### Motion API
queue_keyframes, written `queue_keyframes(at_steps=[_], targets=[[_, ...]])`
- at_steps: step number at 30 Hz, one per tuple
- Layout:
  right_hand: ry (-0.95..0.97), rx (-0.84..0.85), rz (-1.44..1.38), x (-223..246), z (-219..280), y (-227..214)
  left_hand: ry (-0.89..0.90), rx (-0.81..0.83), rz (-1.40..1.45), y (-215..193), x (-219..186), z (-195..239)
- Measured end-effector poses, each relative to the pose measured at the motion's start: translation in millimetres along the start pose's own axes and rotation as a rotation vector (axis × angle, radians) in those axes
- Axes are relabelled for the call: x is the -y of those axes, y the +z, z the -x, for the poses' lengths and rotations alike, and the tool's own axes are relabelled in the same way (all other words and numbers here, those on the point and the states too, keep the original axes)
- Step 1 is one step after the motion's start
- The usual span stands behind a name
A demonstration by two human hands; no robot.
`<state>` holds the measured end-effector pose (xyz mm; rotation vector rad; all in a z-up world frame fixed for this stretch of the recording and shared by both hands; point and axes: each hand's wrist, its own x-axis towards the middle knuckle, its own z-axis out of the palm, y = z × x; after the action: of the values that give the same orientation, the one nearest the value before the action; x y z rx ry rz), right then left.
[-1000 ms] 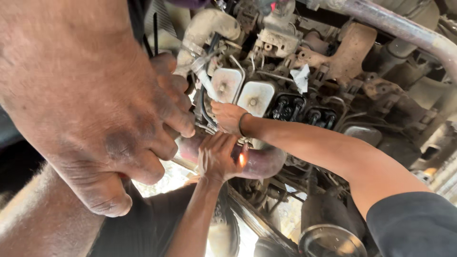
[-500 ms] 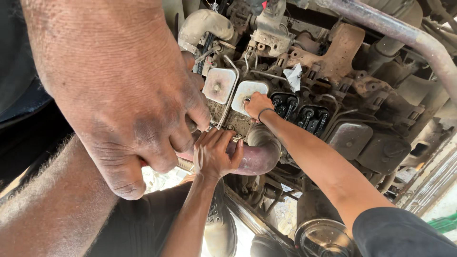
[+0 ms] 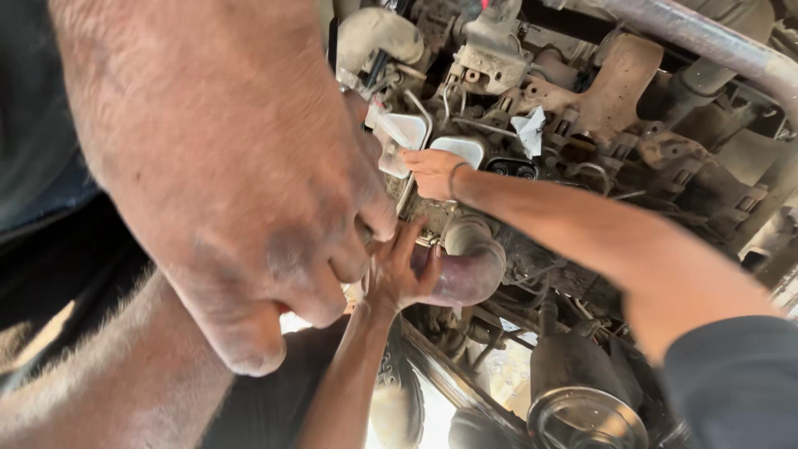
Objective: The person uses a wrench to loosen and remove bolts from the engine valve covers. They remove the covers to expose the internal valve train components and continue adjusting bolts on the exposed engine parts.
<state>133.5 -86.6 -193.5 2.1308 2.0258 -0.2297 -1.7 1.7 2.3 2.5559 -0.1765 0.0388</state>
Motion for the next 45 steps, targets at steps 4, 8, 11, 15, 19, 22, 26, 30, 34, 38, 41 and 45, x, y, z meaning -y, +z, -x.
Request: queue_keyframes(at_steps=[4, 8, 11, 15, 19, 22, 26, 30, 34, 38, 41, 45], targets=[[-0.112, 0.006, 0.101, 0, 63, -45, 0.036, -0.04, 0.004, 4, -3, 5], [0.48, 0.136, -1.062, 24, 104, -115, 0.086, -0.005, -0.319, -2, -7, 9], [0.333, 0.227, -1.206, 56, 142, -146, 0.135, 0.081, -0.518, 1, -12, 8], [-0.454, 0.005, 0.257, 59, 174, -176, -0.046, 0.263, -0.46, -3, -23, 8], [-0.36, -0.451, -0.204, 31, 198, -172, -0.03, 0.095, -0.442, -2, -21, 13], [-0.088, -0.747, -0.476, 19, 217, -141, 0.005, 0.031, -0.361, 0, -12, 11], [0.764, -0.652, -0.871, 29, 178, -67, 0.083, 0.033, -0.354, 3, -12, 7], [0.937, -0.346, -0.642, 38, 97, 1, 0.105, 0.013, -0.336, 4, -13, 3], [0.973, -0.352, -0.496, 45, 47, 38, 0.13, -0.004, -0.353, 9, -9, -1], [0.92, -0.313, -0.435, 51, 48, 57, 0.094, 0.035, -0.317, 19, -8, 1], [0.93, -0.294, -0.327, 48, 43, 55, 0.087, 0.054, -0.313, 17, -7, -5], [0.9, -0.286, -0.323, 48, 46, 54, 0.106, 0.033, -0.263, 19, -14, -10]])
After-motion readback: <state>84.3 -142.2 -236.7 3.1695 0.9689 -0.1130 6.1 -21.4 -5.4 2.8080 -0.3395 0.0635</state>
